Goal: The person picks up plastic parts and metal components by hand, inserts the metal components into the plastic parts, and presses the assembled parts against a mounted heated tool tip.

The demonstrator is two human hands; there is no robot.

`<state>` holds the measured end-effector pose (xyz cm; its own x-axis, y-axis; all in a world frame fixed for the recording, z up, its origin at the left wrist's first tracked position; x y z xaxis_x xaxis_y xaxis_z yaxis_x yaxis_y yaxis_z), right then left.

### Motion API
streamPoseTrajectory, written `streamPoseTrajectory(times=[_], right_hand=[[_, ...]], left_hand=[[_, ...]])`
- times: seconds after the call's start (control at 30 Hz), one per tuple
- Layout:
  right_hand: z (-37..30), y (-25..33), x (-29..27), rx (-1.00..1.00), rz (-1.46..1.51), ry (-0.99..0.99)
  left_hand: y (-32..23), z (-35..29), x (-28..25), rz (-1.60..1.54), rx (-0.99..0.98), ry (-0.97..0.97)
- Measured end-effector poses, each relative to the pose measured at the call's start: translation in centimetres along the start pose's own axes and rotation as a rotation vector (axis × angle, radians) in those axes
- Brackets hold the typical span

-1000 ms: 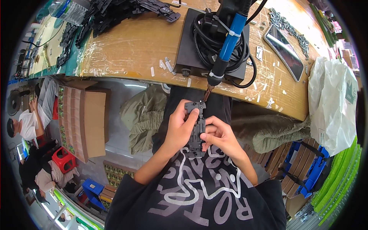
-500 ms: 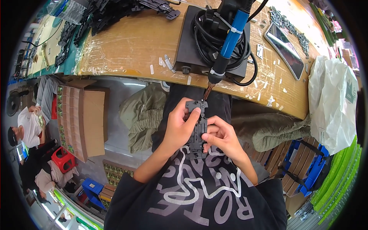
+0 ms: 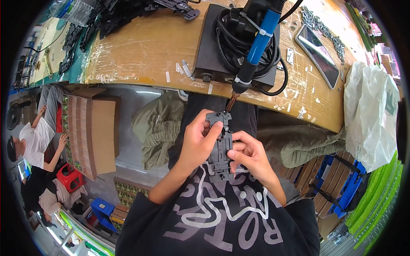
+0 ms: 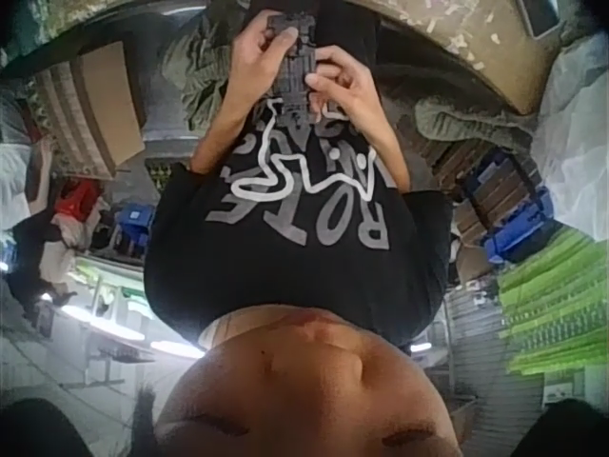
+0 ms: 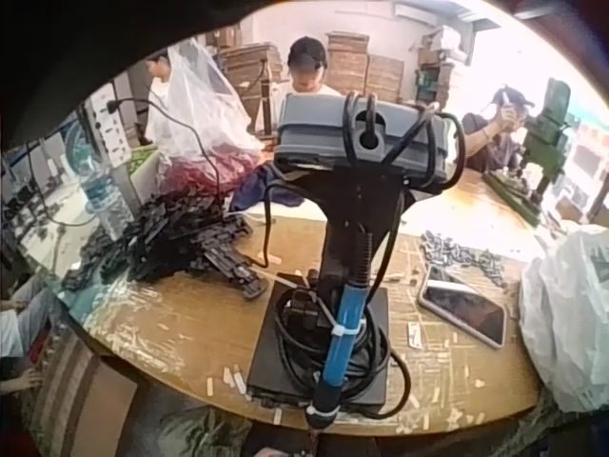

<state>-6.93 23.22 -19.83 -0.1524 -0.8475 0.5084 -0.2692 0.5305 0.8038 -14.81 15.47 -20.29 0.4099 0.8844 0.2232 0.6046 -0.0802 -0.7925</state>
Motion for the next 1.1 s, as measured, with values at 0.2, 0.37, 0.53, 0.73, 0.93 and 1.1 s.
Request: streamPoseTrajectory(times=[0.2,0.37,0.53,0.73,0.93,1.1], right_hand=[[-0.1,0.1,0.1,-0.006,0.027,-0.007],[0.0,-0.3,-0.2,-0.002,0.033,-0.010],[0.2,-0.7,-0.4,0.010,0.038,-0.017],[0.7,-1.0,-0.9,0.008,0.028,-0.031],[0.8,-0.7,-0.9,-0.007,0.023,-0.038],[0.6,-0.7,-0.9,-0.016,0.013,-0.056]], left_hand=[[0.0,-0.1,0.0,0.006,-0.020,0.002],[0.3,0.0,-0.1,0.035,-0.004,-0.012],[1.0,0.3,-0.2,0.044,-0.011,-0.012],[1.3,1.0,-0.4,0.036,-0.003,-0.036],[0.8,0.9,-0.3,0.044,0.006,-0.032],[0.6,0.8,-0.3,0.046,0.006,-0.038]])
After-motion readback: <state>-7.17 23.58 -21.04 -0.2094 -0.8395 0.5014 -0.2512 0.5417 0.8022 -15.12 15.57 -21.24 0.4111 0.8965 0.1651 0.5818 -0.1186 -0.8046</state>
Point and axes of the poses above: each hand's wrist, its own z-axis towards the middle knuckle, its own x-axis out of the palm, y = z × x, the point moved 9 cm from there along z, towards the middle knuckle, and after that the axes turned 15 degrees about -x, right-handed, at the moved point
